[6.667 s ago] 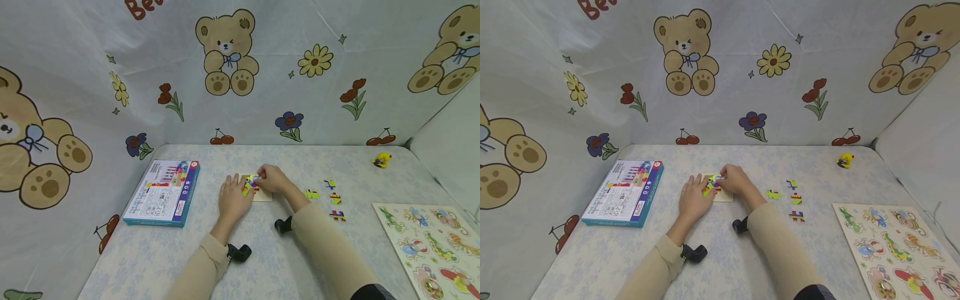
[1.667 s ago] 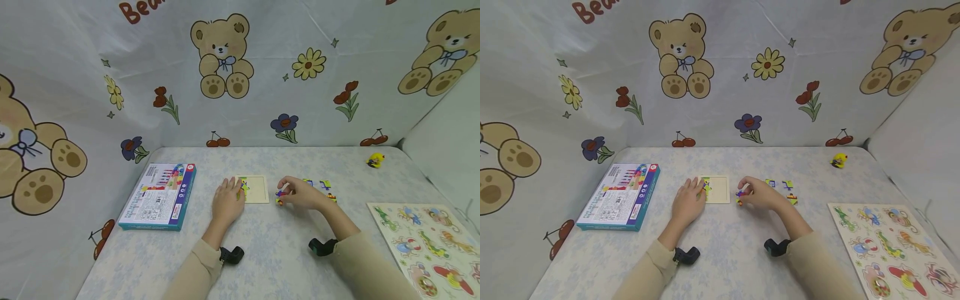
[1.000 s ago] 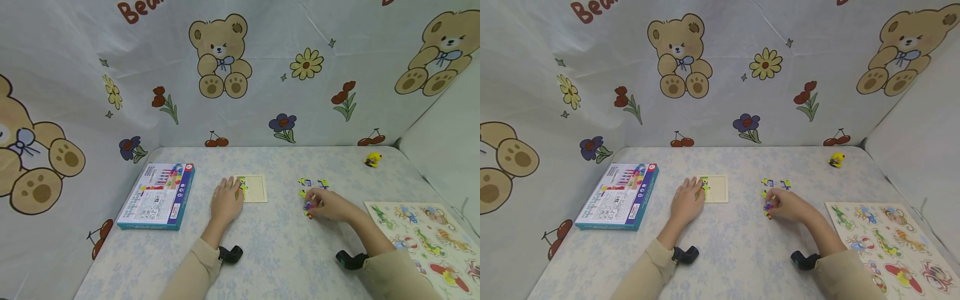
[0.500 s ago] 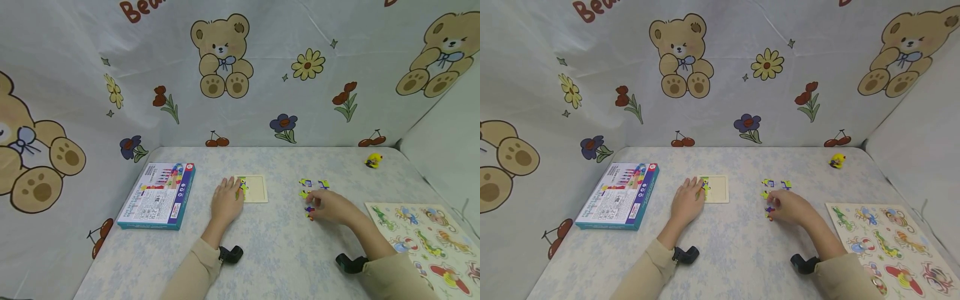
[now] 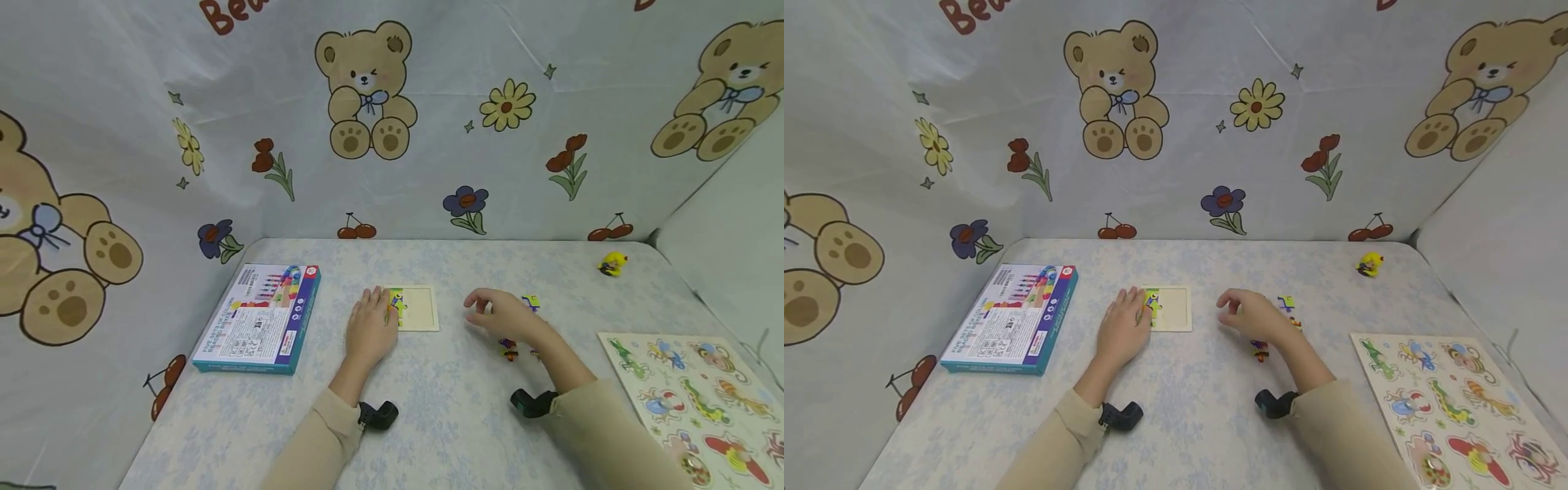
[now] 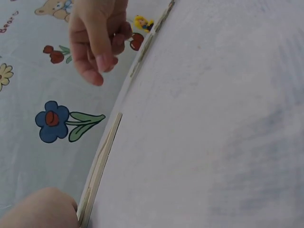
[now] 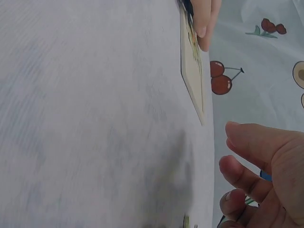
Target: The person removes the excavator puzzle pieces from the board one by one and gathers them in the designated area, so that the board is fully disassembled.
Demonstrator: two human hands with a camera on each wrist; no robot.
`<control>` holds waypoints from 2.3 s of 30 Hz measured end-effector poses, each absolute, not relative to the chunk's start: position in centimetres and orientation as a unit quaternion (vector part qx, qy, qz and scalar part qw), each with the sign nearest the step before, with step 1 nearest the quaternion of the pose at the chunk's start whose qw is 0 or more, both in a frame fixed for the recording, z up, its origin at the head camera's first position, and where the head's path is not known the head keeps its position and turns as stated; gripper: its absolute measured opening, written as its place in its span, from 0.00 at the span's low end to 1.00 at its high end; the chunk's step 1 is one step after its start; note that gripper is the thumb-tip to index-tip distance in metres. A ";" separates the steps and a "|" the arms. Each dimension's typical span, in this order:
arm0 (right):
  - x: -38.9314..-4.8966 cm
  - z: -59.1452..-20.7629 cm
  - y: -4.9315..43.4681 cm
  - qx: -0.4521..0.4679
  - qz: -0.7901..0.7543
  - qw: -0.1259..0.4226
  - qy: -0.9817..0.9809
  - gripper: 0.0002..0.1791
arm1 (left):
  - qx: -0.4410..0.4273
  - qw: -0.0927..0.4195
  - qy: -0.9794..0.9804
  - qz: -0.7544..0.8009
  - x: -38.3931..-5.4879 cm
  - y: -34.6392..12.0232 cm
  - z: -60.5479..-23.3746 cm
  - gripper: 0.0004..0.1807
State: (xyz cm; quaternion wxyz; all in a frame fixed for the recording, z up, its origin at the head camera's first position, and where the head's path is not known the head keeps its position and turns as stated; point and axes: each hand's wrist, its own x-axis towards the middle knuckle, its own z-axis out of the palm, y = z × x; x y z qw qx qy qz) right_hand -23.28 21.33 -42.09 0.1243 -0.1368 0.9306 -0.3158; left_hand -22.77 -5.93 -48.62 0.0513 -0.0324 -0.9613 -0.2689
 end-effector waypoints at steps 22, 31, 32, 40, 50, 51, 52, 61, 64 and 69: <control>-27.9 -44.2 12.1 -0.124 -0.315 0.108 0.935 0.13 | -0.011 0.044 -0.968 -0.248 -23.2 -6.1 -48.9 0.33; -28.1 -44.2 11.4 -0.125 -0.311 0.100 0.937 0.14 | -0.013 0.053 -0.969 -0.242 -23.3 -6.3 -48.9 0.32; -28.2 -44.2 11.3 -0.127 -0.310 0.099 0.937 0.14 | -0.012 0.053 -0.969 -0.241 -23.3 -6.2 -48.9 0.32; -28.7 -44.5 10.7 -0.140 -0.301 0.085 0.939 0.11 | -0.002 0.057 -0.967 -0.249 -23.3 -6.0 -48.8 0.32; -29.0 -44.9 9.6 -0.141 -0.282 0.069 0.946 0.11 | 0.002 0.054 -0.967 -0.248 -23.4 -5.7 -48.4 0.32; -29.0 -45.0 9.6 -0.140 -0.284 0.068 0.946 0.10 | 0.003 0.053 -0.968 -0.247 -23.4 -5.7 -48.4 0.32; -29.0 -45.0 9.5 -0.139 -0.286 0.067 0.946 0.10 | 0.003 0.052 -0.968 -0.247 -23.4 -5.7 -48.4 0.32; -28.9 -45.1 9.3 -0.140 -0.304 0.067 0.940 0.08 | 0.002 0.053 -0.970 -0.238 -23.5 -5.7 -48.7 0.32; -28.9 -45.2 9.2 -0.135 -0.306 0.070 0.940 0.09 | 0.002 0.051 -0.970 -0.238 -23.5 -5.8 -48.6 0.32; -29.0 -45.4 9.0 -0.120 -0.318 0.078 0.937 0.09 | -0.001 0.054 -0.969 -0.240 -23.3 -5.8 -48.5 0.32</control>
